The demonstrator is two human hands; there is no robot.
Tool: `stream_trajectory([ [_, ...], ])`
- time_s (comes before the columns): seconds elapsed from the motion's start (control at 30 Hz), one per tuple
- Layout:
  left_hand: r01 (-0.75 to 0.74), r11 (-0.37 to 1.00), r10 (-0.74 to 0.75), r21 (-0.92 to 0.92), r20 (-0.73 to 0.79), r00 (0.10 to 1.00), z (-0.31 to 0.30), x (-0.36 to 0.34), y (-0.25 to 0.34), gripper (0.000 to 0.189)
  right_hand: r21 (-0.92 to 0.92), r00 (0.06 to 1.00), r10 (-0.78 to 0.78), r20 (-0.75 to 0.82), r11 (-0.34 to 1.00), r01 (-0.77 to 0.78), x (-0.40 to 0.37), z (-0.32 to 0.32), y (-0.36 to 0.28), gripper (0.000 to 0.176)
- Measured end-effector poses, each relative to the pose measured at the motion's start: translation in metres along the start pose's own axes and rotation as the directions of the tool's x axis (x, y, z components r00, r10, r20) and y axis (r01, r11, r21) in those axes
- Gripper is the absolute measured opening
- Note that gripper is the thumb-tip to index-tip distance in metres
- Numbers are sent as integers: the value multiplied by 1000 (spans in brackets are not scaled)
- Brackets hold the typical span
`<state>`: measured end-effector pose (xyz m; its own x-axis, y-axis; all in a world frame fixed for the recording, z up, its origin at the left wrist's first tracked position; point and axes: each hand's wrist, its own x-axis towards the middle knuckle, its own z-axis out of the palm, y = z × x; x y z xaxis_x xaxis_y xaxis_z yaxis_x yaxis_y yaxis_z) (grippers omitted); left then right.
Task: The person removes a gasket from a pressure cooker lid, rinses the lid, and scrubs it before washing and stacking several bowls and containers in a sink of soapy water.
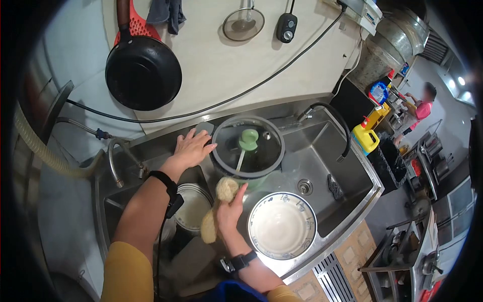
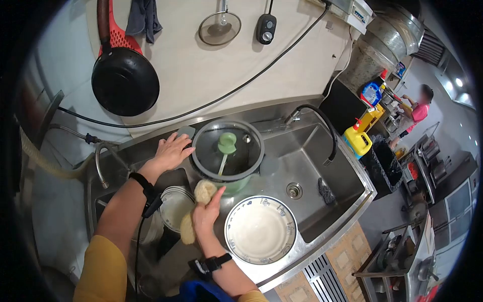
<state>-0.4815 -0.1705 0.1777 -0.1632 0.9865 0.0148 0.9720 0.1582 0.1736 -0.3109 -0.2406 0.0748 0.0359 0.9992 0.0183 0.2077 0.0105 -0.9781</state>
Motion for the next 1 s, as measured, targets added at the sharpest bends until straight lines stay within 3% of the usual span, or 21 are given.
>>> stream_trajectory([
  [0.13, 58, 994, -68, -90, -112, 991, 9, -29, -5, 50, 82, 995, 21, 96, 996, -29, 37, 7, 1, 71],
  [0.2, 48, 976, -96, -212, -221, 971, 33, -51, -19, 47, 166, 989, -143, 26, 977, 137, 50, 24, 20, 77],
  [0.27, -22, 933, -116, -359, -357, 927, 74, -91, -47, 43, 87, 999, -37, 40, 996, 34, 44, 24, 4, 64],
  [0.3, 34, 915, -201, -402, -382, 902, 75, -120, -41, 38, 64, 998, -35, 59, 997, 31, 33, 20, -6, 62],
  [0.33, 173, 843, -330, -509, -237, 914, 101, -145, -53, 37, 49, 996, -51, 72, 998, 48, 24, 19, -11, 60],
  [0.4, 438, 628, -522, -643, 69, 850, 174, -208, -83, 36, 4, 987, -81, 137, 997, 81, -7, 24, 16, 58],
  [0.47, 565, 752, -510, -339, 243, 825, 212, -265, -86, 36, -68, 970, -154, 189, 983, 169, -29, 26, 41, 57],
  [0.53, 750, 385, -516, -538, 549, 658, 268, -300, -97, 34, -184, 940, -225, 258, 943, 276, -60, 16, 71, 57],
  [0.57, 740, 363, -533, -567, 525, 664, 306, -306, -104, 33, -193, 913, -280, 296, 919, 344, -70, 12, 72, 59],
  [0.63, 709, 329, -556, -624, 479, 679, 368, -306, -102, 32, -228, 915, -219, 340, 924, 306, -88, 9, 86, 59],
  [0.7, 509, 550, -586, -662, 129, 800, 318, -269, -46, 31, -276, 926, -198, 322, 916, 292, -100, 3, 98, 59],
  [0.77, 378, 855, -387, -355, 48, 921, 311, -231, -24, 28, -242, 933, -130, 336, 945, 219, -102, -9, 96, 58],
  [0.8, 351, 884, -354, -309, 48, 934, 306, -215, -14, 25, -227, 935, -93, 343, 957, 178, -103, -16, 91, 58],
  [0.93, 237, 970, -237, -49, 10, 972, 316, -168, 5, 21, -250, 887, -208, 412, 910, 330, -105, -36, 66, 55],
  [1.0, 203, 978, -203, 57, 4, 979, 330, -152, 3, 21, -246, 902, -228, 367, 911, 330, -98, -38, 61, 56],
])
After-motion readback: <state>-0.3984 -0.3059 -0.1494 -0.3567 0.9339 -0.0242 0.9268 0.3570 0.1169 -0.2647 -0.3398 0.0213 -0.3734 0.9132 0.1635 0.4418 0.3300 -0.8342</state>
